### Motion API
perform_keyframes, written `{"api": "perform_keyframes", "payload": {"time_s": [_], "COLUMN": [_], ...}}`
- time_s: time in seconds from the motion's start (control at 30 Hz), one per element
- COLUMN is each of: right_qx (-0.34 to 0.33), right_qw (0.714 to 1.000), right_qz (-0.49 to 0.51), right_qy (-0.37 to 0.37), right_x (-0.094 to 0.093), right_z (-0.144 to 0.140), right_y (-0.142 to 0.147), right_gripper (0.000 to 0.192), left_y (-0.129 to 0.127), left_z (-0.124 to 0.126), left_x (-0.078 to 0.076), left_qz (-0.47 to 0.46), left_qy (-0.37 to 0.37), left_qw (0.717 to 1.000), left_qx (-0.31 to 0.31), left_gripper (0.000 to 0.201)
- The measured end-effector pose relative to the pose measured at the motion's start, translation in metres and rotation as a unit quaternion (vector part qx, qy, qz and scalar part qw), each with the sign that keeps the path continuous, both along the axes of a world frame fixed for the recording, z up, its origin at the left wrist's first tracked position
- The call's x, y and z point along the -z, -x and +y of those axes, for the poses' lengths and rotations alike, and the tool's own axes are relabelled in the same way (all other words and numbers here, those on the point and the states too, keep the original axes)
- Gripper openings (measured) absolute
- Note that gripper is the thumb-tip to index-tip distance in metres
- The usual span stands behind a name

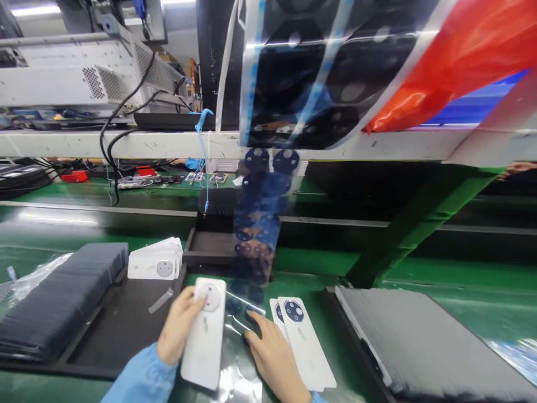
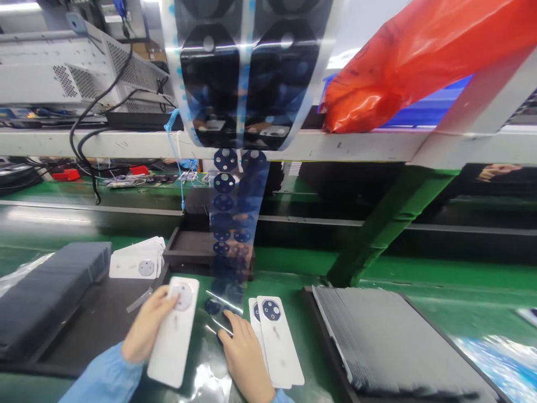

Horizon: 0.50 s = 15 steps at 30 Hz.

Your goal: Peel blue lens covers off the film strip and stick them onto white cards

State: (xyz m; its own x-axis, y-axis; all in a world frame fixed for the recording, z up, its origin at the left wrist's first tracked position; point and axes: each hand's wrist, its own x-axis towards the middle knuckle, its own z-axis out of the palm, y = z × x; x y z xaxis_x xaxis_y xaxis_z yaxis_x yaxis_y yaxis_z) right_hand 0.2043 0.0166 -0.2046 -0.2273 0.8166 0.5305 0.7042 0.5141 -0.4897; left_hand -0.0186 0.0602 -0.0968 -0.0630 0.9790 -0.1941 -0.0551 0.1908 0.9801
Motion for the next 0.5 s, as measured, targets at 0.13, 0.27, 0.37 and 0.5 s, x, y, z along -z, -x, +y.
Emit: {"api": "perform_keyframes", "payload": {"time_s": [0.13, 0.27, 0.37, 0.5], "right_qx": [-0.021, -0.059, -0.055, 0.028], "right_qw": [0.991, 0.948, 0.893, 0.828], "right_qz": [0.092, 0.239, 0.358, 0.473], "right_qy": [0.091, 0.202, 0.267, 0.300], "right_x": [-0.015, -0.033, -0.038, -0.038], "right_z": [-0.005, -0.003, 0.002, 0.003], "right_y": [0.000, -0.009, -0.017, -0.013], "right_gripper": [0.024, 0.013, 0.023, 0.036], "left_y": [-0.041, -0.041, -0.034, -0.036], "left_z": [-0.004, 0.000, 0.000, -0.006], "left_x": [0.036, 0.056, 0.062, 0.068], "left_qz": [-0.114, -0.152, -0.150, -0.129], "left_qy": [0.085, 0.125, 0.127, 0.115], "left_qw": [0.990, 0.980, 0.980, 0.984], "left_qx": [0.023, 0.018, 0.018, 0.041], "left_gripper": [0.054, 0.058, 0.055, 0.044]}}
